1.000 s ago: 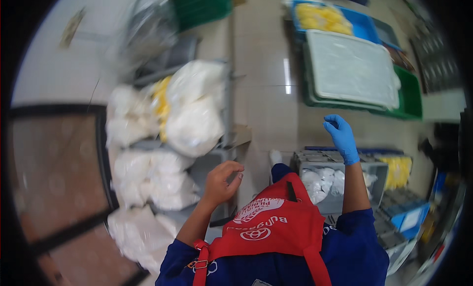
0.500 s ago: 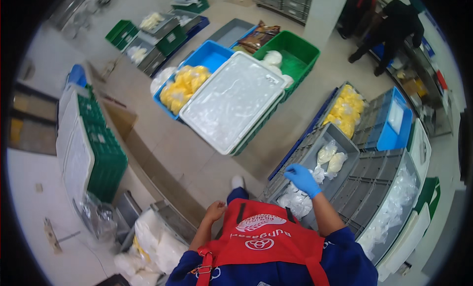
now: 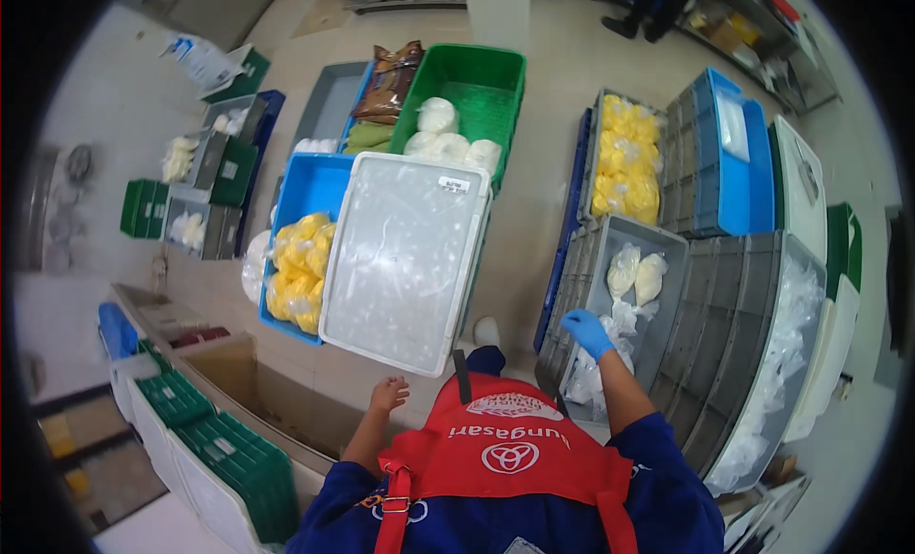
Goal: The person weighs a white powder using a digital scale and a scoop, then transfers it into plastic bags. They label the bags with a marker and organize them into bins. The person also moves yellow packaged items between containers.
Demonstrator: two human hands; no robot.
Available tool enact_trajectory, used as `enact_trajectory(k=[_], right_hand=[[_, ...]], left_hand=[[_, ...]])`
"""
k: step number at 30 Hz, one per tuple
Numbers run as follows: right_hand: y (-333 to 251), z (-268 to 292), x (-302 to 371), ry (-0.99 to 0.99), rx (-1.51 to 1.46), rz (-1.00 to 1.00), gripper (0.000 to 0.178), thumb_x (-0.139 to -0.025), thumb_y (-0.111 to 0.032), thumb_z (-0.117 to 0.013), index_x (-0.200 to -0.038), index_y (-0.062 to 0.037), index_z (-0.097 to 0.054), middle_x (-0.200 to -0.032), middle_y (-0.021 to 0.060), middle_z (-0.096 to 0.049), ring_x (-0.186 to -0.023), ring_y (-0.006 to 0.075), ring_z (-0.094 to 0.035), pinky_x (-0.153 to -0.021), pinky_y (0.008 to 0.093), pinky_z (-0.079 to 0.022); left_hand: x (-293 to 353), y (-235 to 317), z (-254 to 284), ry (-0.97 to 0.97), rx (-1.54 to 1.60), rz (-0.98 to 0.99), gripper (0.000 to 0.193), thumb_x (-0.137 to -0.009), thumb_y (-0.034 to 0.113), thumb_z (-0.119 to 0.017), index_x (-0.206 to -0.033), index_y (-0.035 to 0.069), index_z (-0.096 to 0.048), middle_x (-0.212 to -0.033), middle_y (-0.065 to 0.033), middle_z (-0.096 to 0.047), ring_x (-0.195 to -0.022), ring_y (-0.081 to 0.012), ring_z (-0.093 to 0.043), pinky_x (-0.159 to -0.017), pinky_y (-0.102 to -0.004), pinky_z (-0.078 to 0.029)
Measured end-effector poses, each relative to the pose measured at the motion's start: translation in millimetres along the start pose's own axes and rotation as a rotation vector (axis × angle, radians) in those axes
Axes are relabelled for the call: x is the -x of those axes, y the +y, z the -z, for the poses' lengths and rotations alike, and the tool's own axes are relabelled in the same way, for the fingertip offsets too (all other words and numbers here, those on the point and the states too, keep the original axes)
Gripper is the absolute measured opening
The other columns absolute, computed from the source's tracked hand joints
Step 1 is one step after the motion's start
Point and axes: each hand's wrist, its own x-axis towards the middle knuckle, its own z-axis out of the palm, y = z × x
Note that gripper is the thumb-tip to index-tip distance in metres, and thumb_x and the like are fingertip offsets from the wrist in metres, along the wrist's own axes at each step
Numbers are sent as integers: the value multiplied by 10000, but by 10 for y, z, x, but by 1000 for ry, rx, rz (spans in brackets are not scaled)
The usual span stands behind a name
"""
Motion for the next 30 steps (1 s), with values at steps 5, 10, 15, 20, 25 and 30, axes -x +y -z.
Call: enact_trajectory(k=[5, 10, 15, 20, 25, 30], right_hand=[[779, 278, 237, 248, -443, -320, 279, -875, -221, -698, -1003, 27, -692, -860, 74, -687, -748, 171, -634, -663, 305, -507], [1532, 384, 854, 401, -609, -597, 181, -886, -201, -642, -934, -31, -683, -779, 70, -664, -663, 190, -638, -586, 336, -511], [2483, 185, 1196, -109, -50, -523, 168, -953, -243, -550, -977, -136, -678, -811, 102, -681, -662, 262, -650, -588, 402, -515], [2513, 364, -11, -80, -579, -648, 256, -1000, -325, -529, -1010, -115, -674, -878, 104, -689, -702, 268, -648, -576, 416, -504], [1401, 1797, -1954, 444, -432, -263, 232, -951, -253, -591, -954, -67, -729, -763, 92, -682, -668, 221, -643, -609, 352, -505], [-585, 3846, -3537, 690, 70, -188, 380, -850, -431, -642, -903, -69, -747, -914, 170, -727, -795, 344, -688, -734, 481, -535]], left_hand=[[-49, 414, 350, -161, -258, 181, 337, -925, 361, -645, -1130, 95, -625, -1091, -75, -679, -881, -204, -668, -659, -312, -529], [-89, 576, 198, -151, -331, 151, 319, -924, 343, -640, -1121, 92, -626, -1070, -77, -677, -869, -205, -669, -651, -312, -527], [88, 1052, -91, -99, -298, 168, 302, -923, 325, -635, -1112, 89, -627, -1049, -79, -675, -858, -206, -669, -642, -312, -526], [-163, 2013, -578, -36, -288, 104, 285, -922, 307, -630, -1103, 86, -628, -1028, -81, -673, -846, -207, -669, -634, -311, -525], [-847, 4166, -1210, -93, -515, -97, 269, -921, 289, -626, -1094, 84, -629, -1007, -83, -670, -835, -208, -669, -626, -311, -523], [-1777, 6929, -3286, -339, -789, -421, 252, -920, 271, -621, -1085, 81, -630, -986, -85, -668, -824, -209, -670, -617, -310, -522]])
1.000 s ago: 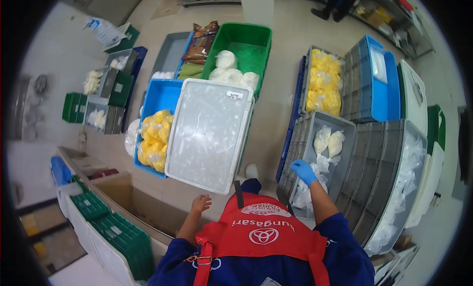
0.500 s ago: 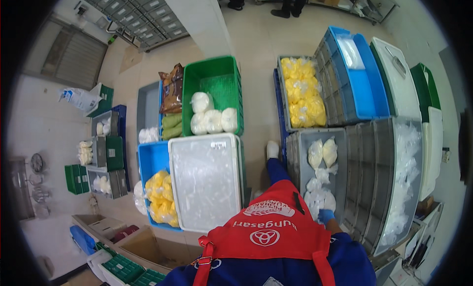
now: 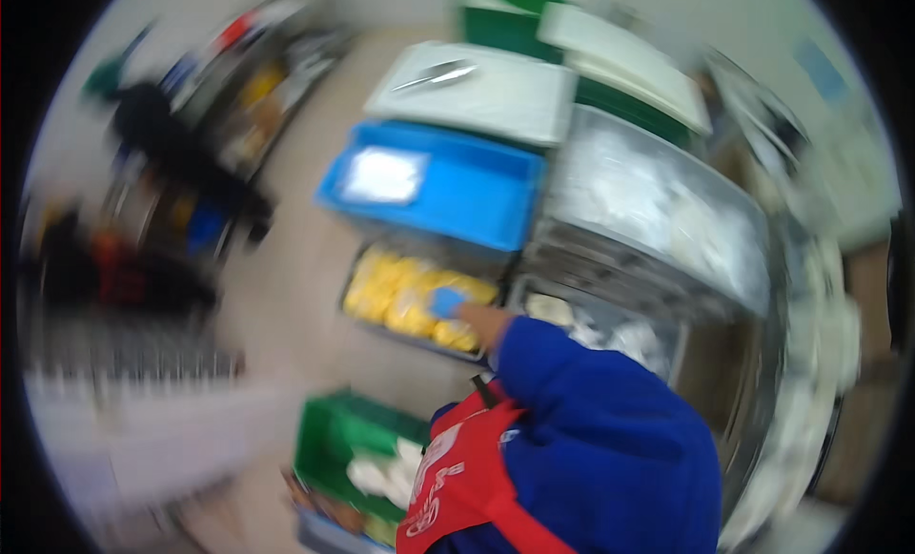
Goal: The person weighs a white powder using a digital scale and a scoop, then transfers it into plastic bags. They label the bags with a marker and organize them into bins. The person also moves yellow packaged items between containers.
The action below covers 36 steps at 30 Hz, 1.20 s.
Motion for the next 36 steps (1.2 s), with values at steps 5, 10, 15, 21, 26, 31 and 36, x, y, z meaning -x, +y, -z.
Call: enact_trajectory(k=[5, 10, 15, 21, 26, 31, 36], right_hand=[[-1725, 629, -503, 84, -239, 84, 329, -792, -312, -613, -994, -81, -733, -976, 177, -727, -867, 344, -696, -771, 487, -534], [-1249, 457, -18, 211, -195, 109, 327, -821, -366, -637, -915, -60, -701, -916, 201, -701, -822, 364, -666, -724, 492, -501], [-438, -134, 1470, 687, -614, -1350, 453, -843, -397, -619, -1117, -50, -718, -1178, 194, -690, -1070, 369, -676, -908, 450, -543], [-852, -1716, 3066, 816, -701, -1666, 360, -850, -283, -574, -1012, -3, -732, -1009, 256, -700, -948, 429, -685, -850, 484, -549], [-1651, -3118, 2898, 641, -774, -1878, 364, -880, -300, -570, -1077, -40, -730, -1107, 208, -703, -1016, 371, -688, -891, 455, -547], [-1717, -2999, 2552, 445, -651, -1564, 382, -889, -328, -544, -1061, -46, -737, -1138, 211, -694, -1056, 373, -673, -934, 453, -526], [-1178, -2830, 3311, 710, -794, -1578, 429, -896, -382, -554, -1048, -23, -734, -1118, 228, -692, -1033, 401, -665, -922, 464, -520]], left_hand=[[-1513, 2054, -429, -248, -332, -147, 236, -919, 253, -616, -1076, 78, -631, -965, -87, -666, -812, -210, -670, -609, -310, -521], [-2465, 3452, -858, -459, -691, -232, 219, -918, 235, -611, -1067, 76, -632, -944, -89, -664, -801, -211, -670, -600, -309, -519], [-3114, 4423, -982, -525, -831, -293, 204, -917, 217, -606, -1058, 73, -633, -923, -91, -661, -789, -212, -670, -592, -309, -518], [-3532, 5165, -1491, -662, -983, -428, 185, -916, 196, -600, -1048, 70, -634, -897, -94, -659, -776, -213, -671, -582, -308, -516], [-3396, 4807, -2212, -864, -1159, -456, 171, -915, 178, -595, -1039, 67, -634, -876, -96, -656, -764, -214, -671, -574, -308, -515], [-2826, 3974, -2550, -1151, -1337, -468, 157, -914, 160, -591, -1030, 64, -635, -855, -98, -654, -753, -215, -671, -565, -307, -513], [-2392, 3013, -2796, -1246, -1193, -308, 167, -918, 203, -621, -972, 54, -673, -834, -101, -666, -783, -224, -679, -628, -317, -539]])
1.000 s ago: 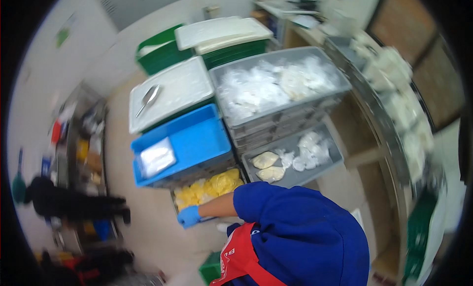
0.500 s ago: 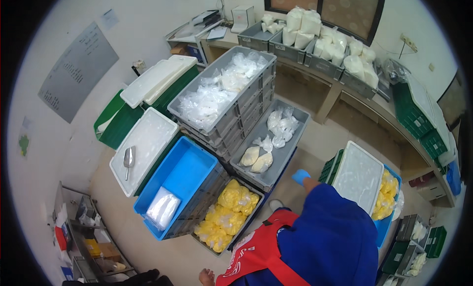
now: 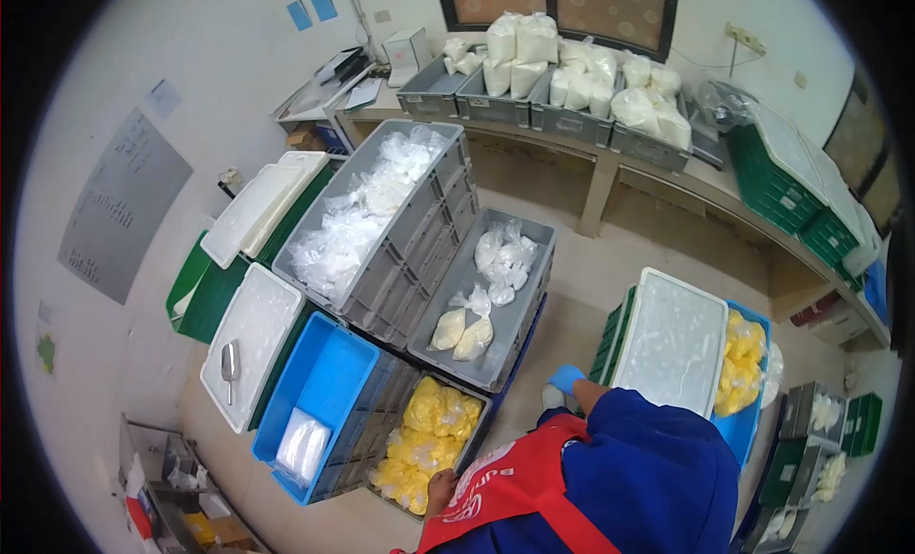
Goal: The person weighs a white powder using a digital scale and a scoop, then transfers it into plastic bags. They label the bags with a marker and organize them into bins. The person also moves yellow packaged items between containers.
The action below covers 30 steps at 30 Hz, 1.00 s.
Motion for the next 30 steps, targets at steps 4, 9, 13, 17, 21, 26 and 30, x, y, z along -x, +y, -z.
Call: enact_trajectory(k=[4, 9, 13, 17, 21, 26, 30], right_hand=[[-70, 777, -529, 30, -15, 161, 466, -885, -423, -586, -1037, -7, -730, -1110, 226, -693, -997, 401, -671, -902, 462, -522], [196, 1411, -746, 56, -374, 199, 444, -879, -416, -614, -995, -5, -734, -1044, 211, -704, -923, 379, -680, -863, 441, -532], [915, 1598, -884, 78, -386, 68, 408, -884, -403, -615, -918, -14, -734, -942, 204, -712, -851, 347, -685, -814, 437, -536], [1835, 1388, -1305, 82, -298, -165, 392, -888, -390, -609, -846, -16, -719, -835, 192, -709, -730, 322, -683, -730, 447, -536], [1969, 1530, -1319, -2, -420, -148, 458, -936, -429, -518, -1034, -39, -736, -1060, 232, -699, -995, 407, -669, -885, 472, -525], [2511, 1622, -1461, -64, -545, -200, 439, -942, -426, -508, -976, -57, -743, -1018, 233, -702, -952, 392, -680, -885, 478, -520], [2835, 2308, -1468, 133, -310, -229, 443, -950, -405, -492, -882, -42, -737, -921, 202, -704, -839, 361, -683, -814, 461, -527]], left_hand=[[-277, -54, -435, -106, -1097, -406, 218, -920, 244, -649, -1009, 49, -689, -849, -101, -674, -821, -237, -682, -688, -340, -557], [-418, 288, -1026, -147, -1026, -112, 224, -928, 253, -641, -1048, 65, -661, -927, -90, -672, -835, -236, -679, -666, -349, -544], [-834, 872, -1595, -197, -929, -36, 233, -934, 260, -634, -1079, 78, -638, -989, -81, -669, -846, -235, -677, -650, -357, -534], [-1376, 1654, -2210, -200, -576, 102, 245, -941, 268, -627, -1110, 91, -616, -1052, -72, -667, -856, -233, -675, -633, -364, -523], [-1778, 2312, -2628, -128, -337, 216, 285, -930, 267, -626, -1144, 80, -610, -1044, -77, -662, -836, -202, -665, -625, -334, -508], [-2515, 2881, -3343, -241, -485, 206, 285, -913, 270, -633, -1142, 102, -614, -1011, -49, -663, -805, -189, -660, -614, -326, -490], [-3318, 3173, -3938, -558, -949, -11, 290, -901, 284, -631, -1119, 93, -634, -942, -48, -673, -761, -191, -659, -580, -321, -475]])
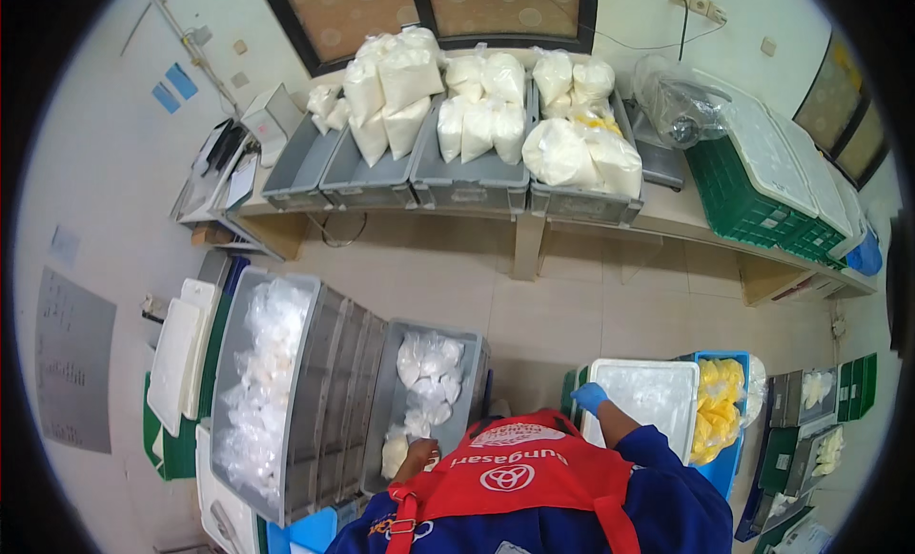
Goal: The person weighs a white powder using a digital scale and a scoop, then transfers it into plastic bags. They label the bags with a marker and organize them into bins. The person also moves yellow packaged items between containers.
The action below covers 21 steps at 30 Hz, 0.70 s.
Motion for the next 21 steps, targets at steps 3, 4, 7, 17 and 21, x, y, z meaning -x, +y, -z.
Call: enact_trajectory(k=[3, 4, 7, 17, 21], right_hand=[[70, 482, -267, 269, -23, 142, 360, -924, -319, -574, -875, 4, -723, -806, 146, -715, -706, 263, -679, -709, 383, -546], [-35, 626, -313, 278, -355, 86, 317, -917, -291, -595, -915, 1, -719, -821, 134, -712, -730, 248, -676, -712, 372, -543], [-754, 1334, -346, 276, -1078, -25, 208, -889, -178, -676, -968, 13, -701, -846, 58, -686, -765, 142, -621, -716, 285, -517], [-2310, 4061, -1171, 141, -563, 488, 357, -903, -293, -670, -1129, -17, -672, -1028, 166, -699, -945, 273, -683, -869, 384, -529], [-2976, 5153, -1684, 341, -386, 805, 339, -888, -294, -675, -1100, -30, -660, -1023, 179, -676, -932, 331, -667, -852, 412, -524]], left_hand=[[-661, 635, 150, -77, -69, 25, 310, -879, 325, -635, -1028, 58, -685, -901, -65, -690, -704, -186, -655, -535, -331, -474], [-776, 954, 131, 105, -95, 72, 331, -861, 328, -641, -964, 20, -704, -885, -85, -707, -730, -181, -669, -539, -340, -488], [-1006, 1957, 206, 205, 77, -120, 318, -878, 291, -669, -999, 1, -714, -883, -82, -719, -759, -172, -668, -691, -322, -523], [-1657, 5848, 436, 534, 59, -802, 150, -967, 139, -654, -1023, 2, -675, -914, -42, -705, -844, -99, -637, -790, -264, -512], [-1627, 6590, 537, 501, 94, -933, 109, -950, 78, -644, -1006, -10, -676, -935, -76, -724, -873, -130, -674, -815, -271, -523]])
